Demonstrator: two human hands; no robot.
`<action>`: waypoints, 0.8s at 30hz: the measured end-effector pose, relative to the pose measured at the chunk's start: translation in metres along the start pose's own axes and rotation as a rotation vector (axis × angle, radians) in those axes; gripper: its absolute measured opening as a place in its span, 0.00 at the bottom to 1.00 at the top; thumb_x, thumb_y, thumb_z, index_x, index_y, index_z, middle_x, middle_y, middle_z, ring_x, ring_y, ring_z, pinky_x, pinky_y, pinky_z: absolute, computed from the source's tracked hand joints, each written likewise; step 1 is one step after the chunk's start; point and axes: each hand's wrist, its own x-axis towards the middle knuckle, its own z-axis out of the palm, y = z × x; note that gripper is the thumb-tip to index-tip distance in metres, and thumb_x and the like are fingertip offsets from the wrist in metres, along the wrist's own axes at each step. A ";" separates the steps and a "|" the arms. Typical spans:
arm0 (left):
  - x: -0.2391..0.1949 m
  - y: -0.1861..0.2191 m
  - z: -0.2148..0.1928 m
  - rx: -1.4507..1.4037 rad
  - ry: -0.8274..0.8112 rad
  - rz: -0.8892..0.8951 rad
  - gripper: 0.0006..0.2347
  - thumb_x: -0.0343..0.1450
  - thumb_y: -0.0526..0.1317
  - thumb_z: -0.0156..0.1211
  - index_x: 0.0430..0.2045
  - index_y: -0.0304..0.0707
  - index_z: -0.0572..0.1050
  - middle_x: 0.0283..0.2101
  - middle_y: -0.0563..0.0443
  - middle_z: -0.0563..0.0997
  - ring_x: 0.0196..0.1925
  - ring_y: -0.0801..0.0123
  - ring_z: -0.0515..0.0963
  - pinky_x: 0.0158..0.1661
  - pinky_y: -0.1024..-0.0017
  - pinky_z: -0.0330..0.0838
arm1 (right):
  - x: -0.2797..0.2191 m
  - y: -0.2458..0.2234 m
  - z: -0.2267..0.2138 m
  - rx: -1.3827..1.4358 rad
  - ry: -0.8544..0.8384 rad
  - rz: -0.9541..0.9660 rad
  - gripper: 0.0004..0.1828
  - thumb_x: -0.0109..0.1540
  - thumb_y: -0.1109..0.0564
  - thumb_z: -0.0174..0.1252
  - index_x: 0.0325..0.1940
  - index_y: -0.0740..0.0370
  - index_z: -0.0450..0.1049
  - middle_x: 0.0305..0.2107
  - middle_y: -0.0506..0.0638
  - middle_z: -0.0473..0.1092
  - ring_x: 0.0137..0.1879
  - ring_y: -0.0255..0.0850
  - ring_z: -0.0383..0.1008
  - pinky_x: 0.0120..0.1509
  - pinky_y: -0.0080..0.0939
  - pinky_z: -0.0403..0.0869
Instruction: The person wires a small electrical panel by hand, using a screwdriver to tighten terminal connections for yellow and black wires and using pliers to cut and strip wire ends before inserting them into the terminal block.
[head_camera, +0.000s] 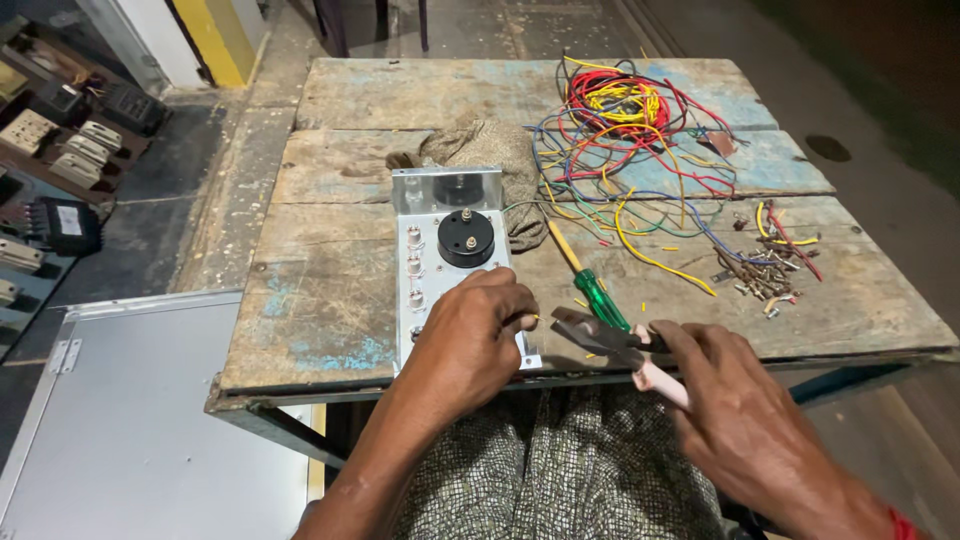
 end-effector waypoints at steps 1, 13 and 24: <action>0.000 0.000 0.000 0.004 0.005 0.006 0.05 0.63 0.25 0.56 0.27 0.29 0.79 0.29 0.42 0.77 0.39 0.49 0.79 0.41 0.57 0.71 | 0.000 -0.003 0.002 -0.008 0.008 0.007 0.46 0.45 0.65 0.63 0.68 0.62 0.59 0.51 0.64 0.64 0.56 0.62 0.67 0.58 0.57 0.68; 0.000 -0.004 0.002 0.044 0.006 0.024 0.05 0.59 0.24 0.56 0.23 0.28 0.77 0.28 0.41 0.77 0.39 0.48 0.78 0.41 0.56 0.71 | -0.006 0.011 0.016 -0.092 -0.096 0.017 0.31 0.52 0.56 0.62 0.60 0.57 0.67 0.42 0.56 0.70 0.49 0.53 0.74 0.41 0.52 0.74; 0.000 -0.007 0.000 0.009 0.016 0.020 0.06 0.60 0.23 0.55 0.25 0.28 0.77 0.28 0.40 0.77 0.38 0.47 0.79 0.40 0.56 0.71 | -0.016 0.030 0.019 1.478 -0.862 0.660 0.29 0.58 0.60 0.59 0.64 0.63 0.65 0.40 0.59 0.74 0.40 0.43 0.76 0.37 0.42 0.75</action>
